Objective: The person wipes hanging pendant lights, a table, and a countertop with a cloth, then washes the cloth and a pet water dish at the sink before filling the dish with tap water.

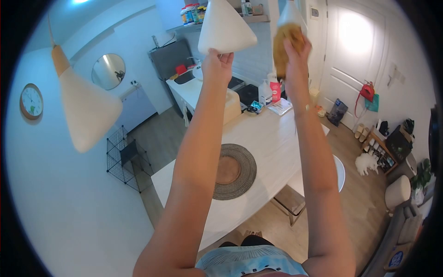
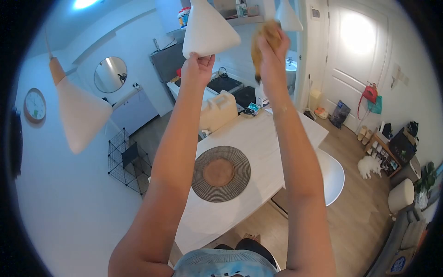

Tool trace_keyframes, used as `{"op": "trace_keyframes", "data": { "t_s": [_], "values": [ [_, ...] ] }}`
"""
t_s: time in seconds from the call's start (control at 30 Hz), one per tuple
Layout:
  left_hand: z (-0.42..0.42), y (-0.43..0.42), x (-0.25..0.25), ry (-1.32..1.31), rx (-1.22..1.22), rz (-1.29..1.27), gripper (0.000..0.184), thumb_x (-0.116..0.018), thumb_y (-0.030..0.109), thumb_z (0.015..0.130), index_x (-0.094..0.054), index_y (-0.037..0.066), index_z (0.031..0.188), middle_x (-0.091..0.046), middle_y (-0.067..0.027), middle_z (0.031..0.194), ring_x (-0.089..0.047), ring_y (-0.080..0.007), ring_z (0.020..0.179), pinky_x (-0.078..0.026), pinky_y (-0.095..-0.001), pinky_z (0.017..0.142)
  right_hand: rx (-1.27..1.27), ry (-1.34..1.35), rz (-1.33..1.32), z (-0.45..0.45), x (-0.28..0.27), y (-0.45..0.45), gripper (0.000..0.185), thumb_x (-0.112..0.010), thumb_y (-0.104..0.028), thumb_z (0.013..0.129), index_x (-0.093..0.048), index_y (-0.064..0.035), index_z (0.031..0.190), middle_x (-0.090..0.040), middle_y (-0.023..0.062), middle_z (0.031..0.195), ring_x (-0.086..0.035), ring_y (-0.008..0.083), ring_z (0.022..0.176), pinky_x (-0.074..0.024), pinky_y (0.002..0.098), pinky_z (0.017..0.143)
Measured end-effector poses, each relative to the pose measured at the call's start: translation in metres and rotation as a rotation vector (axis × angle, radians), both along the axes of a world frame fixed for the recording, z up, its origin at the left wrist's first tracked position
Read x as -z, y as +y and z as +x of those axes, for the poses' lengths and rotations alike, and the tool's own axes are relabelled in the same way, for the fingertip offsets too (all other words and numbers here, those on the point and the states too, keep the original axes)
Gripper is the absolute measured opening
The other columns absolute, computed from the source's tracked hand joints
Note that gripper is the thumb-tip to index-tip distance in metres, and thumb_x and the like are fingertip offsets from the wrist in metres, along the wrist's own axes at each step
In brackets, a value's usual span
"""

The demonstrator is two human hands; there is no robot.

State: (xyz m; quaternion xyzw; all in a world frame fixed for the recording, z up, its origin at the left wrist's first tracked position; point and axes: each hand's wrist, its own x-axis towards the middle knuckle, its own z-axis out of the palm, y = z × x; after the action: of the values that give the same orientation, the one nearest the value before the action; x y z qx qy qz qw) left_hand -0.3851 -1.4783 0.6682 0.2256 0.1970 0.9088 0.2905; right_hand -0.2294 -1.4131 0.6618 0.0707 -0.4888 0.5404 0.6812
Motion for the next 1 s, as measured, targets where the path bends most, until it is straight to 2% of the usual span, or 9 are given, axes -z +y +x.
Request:
{"op": "trace_keyframes", "data": {
  "t_s": [0.1,0.2,0.3,0.37,0.57,0.67,0.73,0.83,1.0],
  "values": [
    [0.014,-0.025,-0.006,0.038,0.021,-0.018,0.027,-0.031,0.013,0.097,-0.038,0.001,0.12,-0.05,-0.0144,0.118,-0.053,-0.0241,0.111,-0.038,-0.0435,0.101,0.346,-0.139,0.458,-0.033,-0.073,0.013,0.032,-0.053,-0.023,0.089,-0.047,-0.0116,0.118,-0.05,0.0056,0.122,-0.044,0.02,0.118,-0.0351,0.0326,0.098],
    [0.022,-0.041,-0.007,0.037,0.04,0.003,0.028,-0.036,0.013,0.096,-0.039,-0.002,0.119,-0.054,-0.0139,0.112,-0.057,-0.024,0.102,-0.043,-0.04,0.096,0.353,-0.037,0.815,-0.067,-0.125,0.012,0.04,-0.042,-0.032,0.093,-0.048,-0.0026,0.12,-0.055,0.0136,0.116,-0.046,0.0208,0.117,-0.0373,0.0305,0.098],
    [0.026,-0.051,-0.009,0.056,0.082,0.014,0.026,-0.035,0.013,0.096,-0.041,-0.001,0.117,-0.054,-0.0135,0.113,-0.057,-0.0224,0.102,-0.046,-0.0388,0.093,1.064,-0.346,0.969,-0.077,-0.134,-0.002,0.03,-0.048,-0.023,0.09,-0.051,-0.0054,0.115,-0.052,0.0132,0.12,-0.042,0.025,0.121,-0.0353,0.0337,0.101],
    [0.022,-0.054,-0.009,0.035,0.065,0.022,0.025,-0.035,0.012,0.096,-0.042,-0.001,0.116,-0.054,-0.0132,0.112,-0.058,-0.0222,0.101,-0.047,-0.038,0.092,1.122,-0.368,1.531,-0.088,-0.138,0.018,0.028,-0.055,-0.011,0.083,-0.052,-0.0066,0.111,-0.049,0.0137,0.123,-0.044,0.0327,0.119,-0.0374,0.0389,0.099],
    [-0.001,-0.058,0.001,0.06,0.098,0.091,0.022,-0.037,0.012,0.095,-0.044,-0.001,0.113,-0.056,-0.0119,0.108,-0.059,-0.0218,0.097,-0.051,-0.0337,0.085,1.069,-0.259,1.215,-0.07,-0.023,-0.028,0.02,-0.057,-0.032,0.078,-0.06,-0.0197,0.094,-0.054,-0.0026,0.122,-0.043,0.0243,0.12,-0.0374,0.0397,0.095],
    [-0.012,-0.055,0.002,0.048,0.101,0.093,0.021,-0.039,0.012,0.095,-0.045,-0.001,0.111,-0.057,-0.0117,0.106,-0.06,-0.0206,0.094,-0.052,-0.0311,0.08,1.13,-0.33,1.151,-0.064,0.01,-0.018,0.018,-0.059,-0.03,0.078,-0.058,-0.0227,0.094,-0.05,-0.0038,0.127,-0.041,0.0234,0.123,-0.0373,0.0391,0.096],
    [-0.008,-0.056,0.0,0.049,0.008,-0.007,0.022,-0.038,0.014,0.096,-0.046,-0.001,0.11,-0.058,-0.012,0.104,-0.061,-0.0203,0.091,-0.052,-0.0307,0.077,1.415,-0.35,1.023,-0.065,0.012,-0.001,0.022,-0.062,-0.026,0.078,-0.055,-0.0244,0.099,-0.046,-0.0037,0.132,-0.04,0.0231,0.124,-0.0359,0.0391,0.098],
    [-0.006,-0.059,-0.003,0.189,0.056,-0.052,0.023,-0.037,0.014,0.096,-0.046,-0.002,0.111,-0.058,-0.0123,0.104,-0.061,-0.0223,0.093,-0.052,-0.0339,0.081,1.381,-0.164,0.945,-0.073,0.012,0.017,0.026,-0.062,-0.022,0.077,-0.053,-0.0266,0.101,-0.044,-0.0028,0.133,-0.04,0.0247,0.124,-0.0358,0.0406,0.099],
    [-0.026,-0.062,-0.012,0.088,0.115,-0.059,0.024,-0.037,0.014,0.096,-0.045,-0.001,0.112,-0.058,-0.013,0.106,-0.06,-0.0245,0.097,-0.051,-0.0378,0.085,1.242,-0.067,0.689,-0.085,0.025,0.023,0.04,-0.069,-0.008,0.066,-0.053,-0.0145,0.102,-0.049,0.0039,0.126,-0.042,0.0283,0.121,-0.0396,0.0397,0.096]
  ]
}}
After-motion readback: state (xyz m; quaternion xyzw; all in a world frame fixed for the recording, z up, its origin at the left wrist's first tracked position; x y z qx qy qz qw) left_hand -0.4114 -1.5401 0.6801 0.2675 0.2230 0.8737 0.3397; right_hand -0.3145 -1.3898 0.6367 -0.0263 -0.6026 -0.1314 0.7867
